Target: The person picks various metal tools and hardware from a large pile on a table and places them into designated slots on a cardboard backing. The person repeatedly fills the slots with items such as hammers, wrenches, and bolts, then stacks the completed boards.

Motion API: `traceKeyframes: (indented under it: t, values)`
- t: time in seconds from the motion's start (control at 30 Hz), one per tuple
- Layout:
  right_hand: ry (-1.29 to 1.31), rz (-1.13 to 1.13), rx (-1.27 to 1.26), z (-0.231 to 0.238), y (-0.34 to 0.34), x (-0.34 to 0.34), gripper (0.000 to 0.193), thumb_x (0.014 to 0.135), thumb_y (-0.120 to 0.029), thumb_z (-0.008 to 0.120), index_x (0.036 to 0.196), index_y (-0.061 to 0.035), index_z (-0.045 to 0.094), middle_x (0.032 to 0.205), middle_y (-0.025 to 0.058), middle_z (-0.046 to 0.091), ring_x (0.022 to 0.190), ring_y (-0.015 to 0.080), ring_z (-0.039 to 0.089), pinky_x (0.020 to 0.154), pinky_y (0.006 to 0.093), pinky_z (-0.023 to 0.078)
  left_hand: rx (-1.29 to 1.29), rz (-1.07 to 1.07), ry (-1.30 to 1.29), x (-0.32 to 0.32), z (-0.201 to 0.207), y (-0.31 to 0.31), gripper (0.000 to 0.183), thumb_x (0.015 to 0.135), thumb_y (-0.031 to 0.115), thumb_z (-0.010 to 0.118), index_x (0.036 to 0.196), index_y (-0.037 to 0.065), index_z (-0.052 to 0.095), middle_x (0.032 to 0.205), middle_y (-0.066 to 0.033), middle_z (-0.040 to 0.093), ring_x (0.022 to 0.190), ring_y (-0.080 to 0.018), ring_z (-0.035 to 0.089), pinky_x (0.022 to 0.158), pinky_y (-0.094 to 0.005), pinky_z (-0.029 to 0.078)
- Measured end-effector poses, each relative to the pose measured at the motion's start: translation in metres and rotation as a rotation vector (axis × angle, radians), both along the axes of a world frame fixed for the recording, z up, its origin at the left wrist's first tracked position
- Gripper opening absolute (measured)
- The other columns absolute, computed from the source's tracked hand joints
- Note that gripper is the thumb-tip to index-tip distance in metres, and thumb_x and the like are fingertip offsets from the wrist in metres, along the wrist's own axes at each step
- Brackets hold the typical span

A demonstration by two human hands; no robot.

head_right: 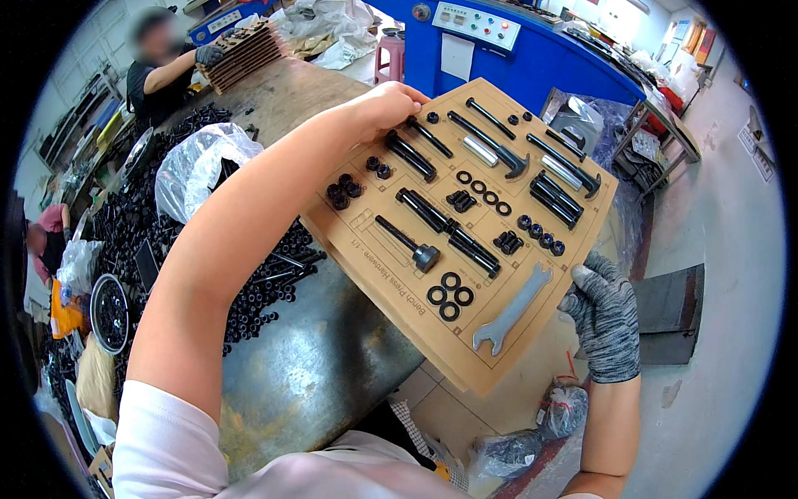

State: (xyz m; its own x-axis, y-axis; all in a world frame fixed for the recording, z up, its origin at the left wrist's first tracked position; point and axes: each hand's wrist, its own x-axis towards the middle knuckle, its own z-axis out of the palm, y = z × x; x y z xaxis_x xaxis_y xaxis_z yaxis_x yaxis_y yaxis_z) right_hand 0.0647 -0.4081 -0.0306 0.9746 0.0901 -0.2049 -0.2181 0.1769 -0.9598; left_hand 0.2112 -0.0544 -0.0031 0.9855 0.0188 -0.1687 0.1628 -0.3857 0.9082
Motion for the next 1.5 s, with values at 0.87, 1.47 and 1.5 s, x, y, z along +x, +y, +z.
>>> traceKeyframes:
  t: [0.87, 1.47, 1.5]
  values:
    - [-0.59, -0.064, -0.142, -0.028, -0.018, -0.085, 0.024, 0.089, -0.005, 0.061, 0.112, 0.0019, 0.059, 0.099, 0.0094, 0.065, 0.08, 0.0161, 0.062, 0.067, 0.0279, 0.056, 0.828, 0.744, -0.331, -0.526, -0.134, 0.087, 0.024, 0.089, -0.007, 0.056, 0.111, 0.001, 0.061, 0.102, -0.0161, 0.063, 0.092, -0.0324, 0.063, 0.079, -0.0364, 0.051]
    - [-1.086, 0.945, -1.044, -0.148, 0.489, -0.367, 0.041, 0.086, -0.036, 0.069, 0.113, -0.0081, 0.056, 0.103, 0.0173, 0.066, 0.096, 0.035, 0.067, 0.08, 0.0469, 0.055, 0.797, 1.06, -0.394, -0.692, -0.2, 0.056, 0.017, 0.082, -0.002, 0.059, 0.098, 0.002, 0.063, 0.09, -0.0138, 0.061, 0.089, -0.0336, 0.059, 0.078, -0.041, 0.051]
    - [-1.066, 0.889, -1.065, -0.147, 0.494, -0.376, 0.042, 0.084, -0.037, 0.071, 0.111, -0.0075, 0.057, 0.101, 0.0163, 0.067, 0.095, 0.0351, 0.067, 0.079, 0.0474, 0.055, 0.803, 1.062, -0.37, -0.695, -0.199, 0.057, 0.017, 0.082, -0.002, 0.059, 0.098, 0.003, 0.063, 0.09, -0.0137, 0.061, 0.09, -0.033, 0.059, 0.078, -0.0402, 0.051]
